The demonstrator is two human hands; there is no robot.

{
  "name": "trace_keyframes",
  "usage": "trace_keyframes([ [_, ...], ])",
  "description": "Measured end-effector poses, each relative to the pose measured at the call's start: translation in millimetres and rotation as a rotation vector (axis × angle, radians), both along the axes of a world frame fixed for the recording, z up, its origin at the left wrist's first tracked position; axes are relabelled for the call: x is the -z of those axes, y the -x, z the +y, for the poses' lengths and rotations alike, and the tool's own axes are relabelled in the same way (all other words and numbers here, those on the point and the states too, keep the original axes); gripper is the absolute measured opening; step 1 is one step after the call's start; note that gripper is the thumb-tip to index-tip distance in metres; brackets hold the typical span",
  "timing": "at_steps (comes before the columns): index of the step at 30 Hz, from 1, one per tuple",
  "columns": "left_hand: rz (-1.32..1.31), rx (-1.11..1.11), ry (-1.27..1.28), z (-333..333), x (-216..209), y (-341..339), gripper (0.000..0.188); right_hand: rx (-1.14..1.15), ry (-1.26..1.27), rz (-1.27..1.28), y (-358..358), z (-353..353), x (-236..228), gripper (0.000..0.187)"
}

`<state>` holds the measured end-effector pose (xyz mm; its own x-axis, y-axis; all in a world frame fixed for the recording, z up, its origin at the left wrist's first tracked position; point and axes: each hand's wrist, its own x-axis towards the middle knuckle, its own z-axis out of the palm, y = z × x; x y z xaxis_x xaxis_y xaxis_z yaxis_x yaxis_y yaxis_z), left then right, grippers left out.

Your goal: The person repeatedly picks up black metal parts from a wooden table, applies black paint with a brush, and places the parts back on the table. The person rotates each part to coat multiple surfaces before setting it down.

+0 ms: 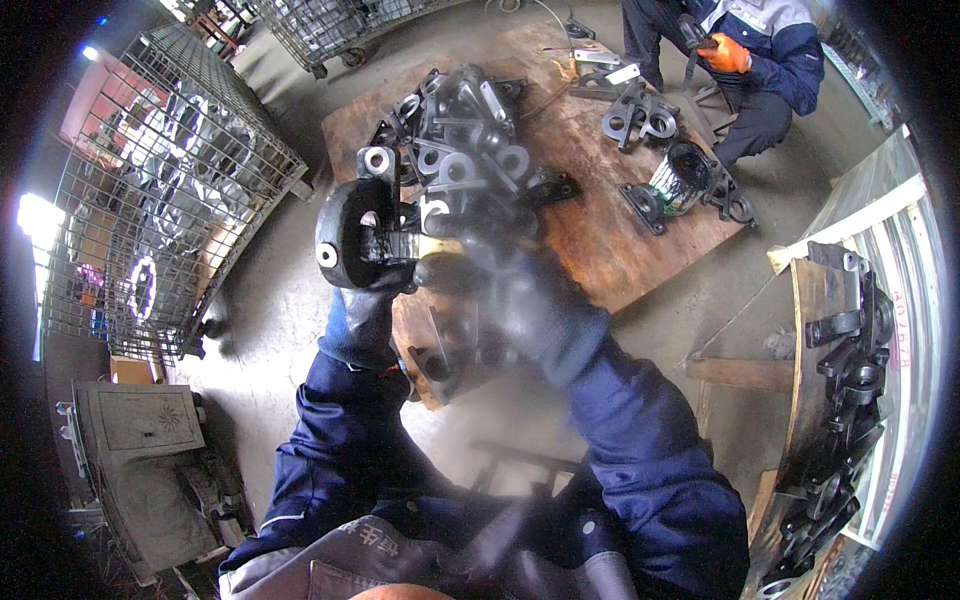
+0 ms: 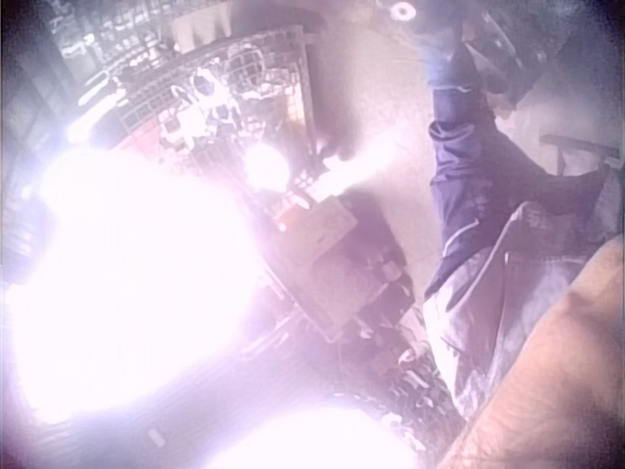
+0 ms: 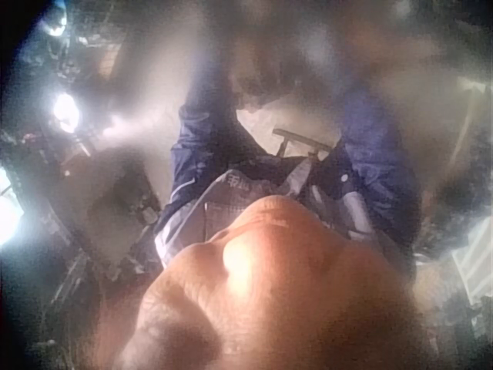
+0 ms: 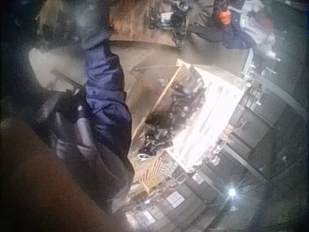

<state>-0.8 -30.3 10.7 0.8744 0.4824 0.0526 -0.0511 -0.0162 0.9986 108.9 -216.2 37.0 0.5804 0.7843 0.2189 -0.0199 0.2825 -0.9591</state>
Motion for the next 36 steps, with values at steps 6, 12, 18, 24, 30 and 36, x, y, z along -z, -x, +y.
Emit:
trace_keyframes([
  [6, -0.089, 0.005, -0.168, -8.2, -13.1, -4.4, 0.064, -0.213, -0.12, 0.416, -16.8, -7.4, -11.6, 0.032],
  [12, -0.014, 0.054, -0.211, 2.1, -3.6, -5.3, 0.061, -0.034, -0.003, -0.174, -27.7, -12.1, -12.1, 0.024],
  [18, -0.126, -0.065, -0.449, 9.7, 6.0, -9.5, 0.06, 0.128, 0.023, -0.109, -45.3, -33.1, -10.9, 0.027],
  [24, -0.105, -0.285, -0.925, 5.4, -5.7, 0.0, 0.067, 0.306, -0.003, 0.092, -56.8, -28.4, 2.9, 0.039],
  [30, -0.226, -0.283, -1.029, -19.1, -1.7, -11.0, 0.039, 0.327, -0.203, 0.287, -33.2, -1.8, 13.1, 0.041],
  [36, -0.097, -0.209, -1.15, -40.9, 9.7, -14.6, 0.056, 0.355, -0.296, 0.479, -22.4, -1.8, -1.2, 0.043],
])
